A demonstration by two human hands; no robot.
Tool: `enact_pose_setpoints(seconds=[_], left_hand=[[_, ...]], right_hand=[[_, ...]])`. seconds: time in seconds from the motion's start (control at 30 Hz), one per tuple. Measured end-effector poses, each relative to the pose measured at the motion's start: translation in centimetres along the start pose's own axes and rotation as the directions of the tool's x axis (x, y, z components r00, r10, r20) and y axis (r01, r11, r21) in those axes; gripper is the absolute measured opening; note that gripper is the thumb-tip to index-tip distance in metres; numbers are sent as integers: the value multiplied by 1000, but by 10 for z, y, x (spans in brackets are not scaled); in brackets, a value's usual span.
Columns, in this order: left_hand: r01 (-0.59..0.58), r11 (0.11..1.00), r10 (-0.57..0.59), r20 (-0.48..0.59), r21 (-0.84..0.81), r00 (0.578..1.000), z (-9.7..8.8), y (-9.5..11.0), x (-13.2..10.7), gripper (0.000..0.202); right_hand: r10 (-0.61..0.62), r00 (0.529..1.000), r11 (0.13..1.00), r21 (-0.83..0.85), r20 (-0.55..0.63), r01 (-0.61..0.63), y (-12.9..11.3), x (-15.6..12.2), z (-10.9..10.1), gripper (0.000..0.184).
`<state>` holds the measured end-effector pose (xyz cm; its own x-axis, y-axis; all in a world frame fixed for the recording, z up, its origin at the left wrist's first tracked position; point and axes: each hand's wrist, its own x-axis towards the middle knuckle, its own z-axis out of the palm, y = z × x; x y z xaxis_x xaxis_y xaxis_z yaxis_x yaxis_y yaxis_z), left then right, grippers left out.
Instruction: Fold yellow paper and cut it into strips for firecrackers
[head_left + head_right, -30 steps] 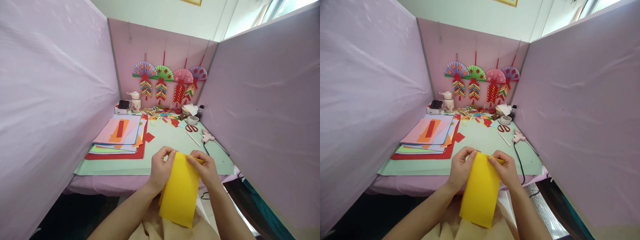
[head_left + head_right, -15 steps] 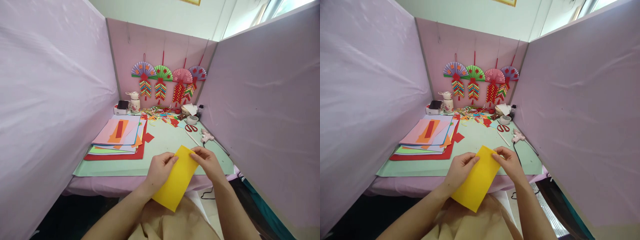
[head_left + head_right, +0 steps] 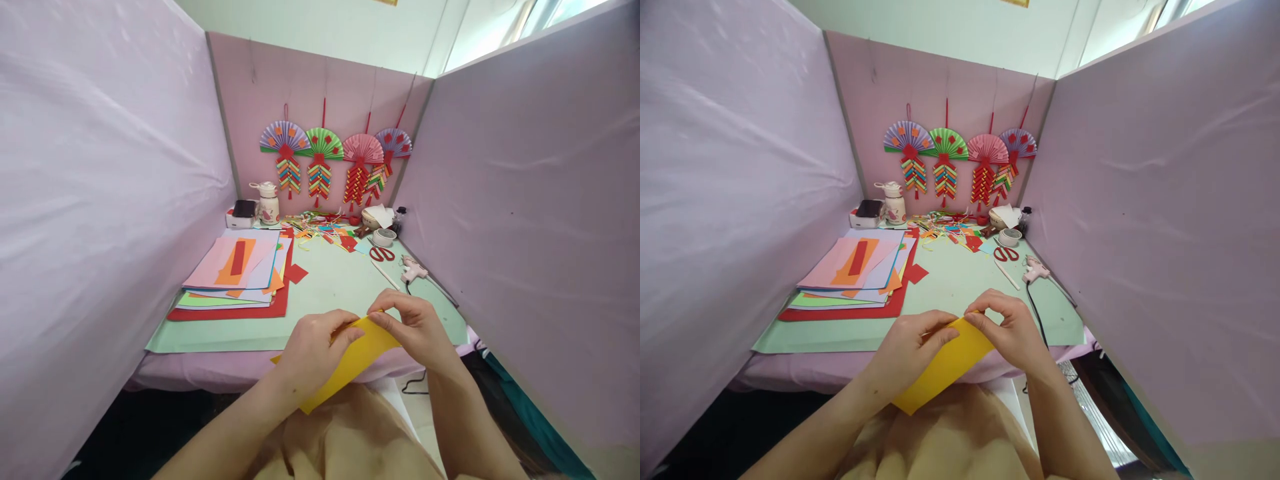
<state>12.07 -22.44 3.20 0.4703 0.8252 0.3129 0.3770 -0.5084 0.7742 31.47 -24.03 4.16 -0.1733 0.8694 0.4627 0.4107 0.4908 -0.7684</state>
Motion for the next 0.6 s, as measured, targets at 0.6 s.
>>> enact_pose_setpoints(seconds=[0.6], left_hand=[[47,987,-46,7,-155,999,5,-9,-5,20]], right_hand=[[-65,998,998,-23,-13,64,3,-9,-4,13]])
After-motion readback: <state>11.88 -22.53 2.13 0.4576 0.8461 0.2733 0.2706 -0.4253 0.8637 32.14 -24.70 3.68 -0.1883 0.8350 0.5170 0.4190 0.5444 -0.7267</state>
